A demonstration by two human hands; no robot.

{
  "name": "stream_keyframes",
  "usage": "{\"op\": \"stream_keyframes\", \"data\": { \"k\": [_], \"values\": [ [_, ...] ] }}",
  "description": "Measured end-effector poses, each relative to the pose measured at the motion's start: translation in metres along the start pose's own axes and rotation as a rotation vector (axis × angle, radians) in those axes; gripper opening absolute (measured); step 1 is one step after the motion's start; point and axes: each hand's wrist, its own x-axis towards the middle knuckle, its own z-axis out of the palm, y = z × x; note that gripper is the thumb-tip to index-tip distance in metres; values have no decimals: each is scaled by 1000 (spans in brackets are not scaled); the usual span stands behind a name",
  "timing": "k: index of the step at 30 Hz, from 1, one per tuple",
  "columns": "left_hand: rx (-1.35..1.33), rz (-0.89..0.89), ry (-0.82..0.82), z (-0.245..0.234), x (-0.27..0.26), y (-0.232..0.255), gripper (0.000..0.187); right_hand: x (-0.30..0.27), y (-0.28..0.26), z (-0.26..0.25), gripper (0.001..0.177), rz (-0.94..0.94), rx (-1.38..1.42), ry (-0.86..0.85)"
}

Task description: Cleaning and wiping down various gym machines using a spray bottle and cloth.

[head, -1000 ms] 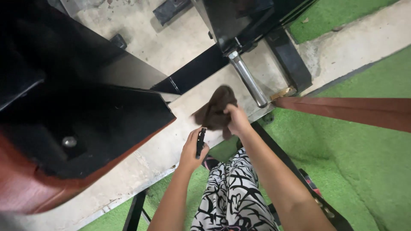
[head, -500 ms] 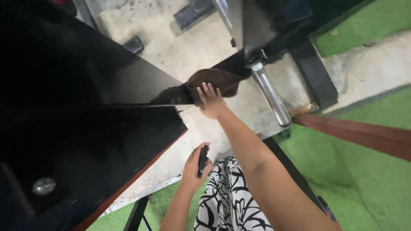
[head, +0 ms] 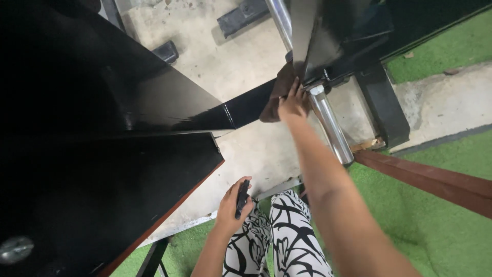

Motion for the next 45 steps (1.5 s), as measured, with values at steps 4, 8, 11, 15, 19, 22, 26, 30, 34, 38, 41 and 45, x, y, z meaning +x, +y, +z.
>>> {"op": "stream_keyframes", "data": {
  "k": [4,8,11,15,19,22,26,30,34,38,41,45],
  "values": [
    [-33,31,20,-1,-4,-5,55,-24,-40,17,79,-109,-324,59],
    [-110,46,4,0,-7,-7,58,-68,-68,20,69,-597,-516,-157],
    [-86,-33,-31,1,-11,-1,63,-83,-33,92,52,-864,-390,-116],
    [-11,130,14,7,-30,-5,60,-121,27,128,47,-859,38,-256],
    [-2,136,19,3,-43,2,66,-194,33,48,53,-321,441,-509],
    [39,149,11,-3,-66,4,69,-239,48,17,55,-136,784,-548],
    [40,-52,-70,-23,-84,39,73,-293,32,-59,59,57,1531,-800],
    [95,183,53,-25,-104,28,71,-329,3,-117,71,201,1487,-914],
    [157,279,112,-31,-125,30,69,-341,1,-102,56,2,1189,-838],
    [65,271,203,-45,-147,43,66,-354,-27,-98,45,34,1176,-820],
    [109,221,268,-48,-167,27,73,-345,-28,-80,42,32,1243,-837],
    [168,144,352,-52,-197,18,84,-341,-32,-59,46,-116,1081,-879]
  ]
}}
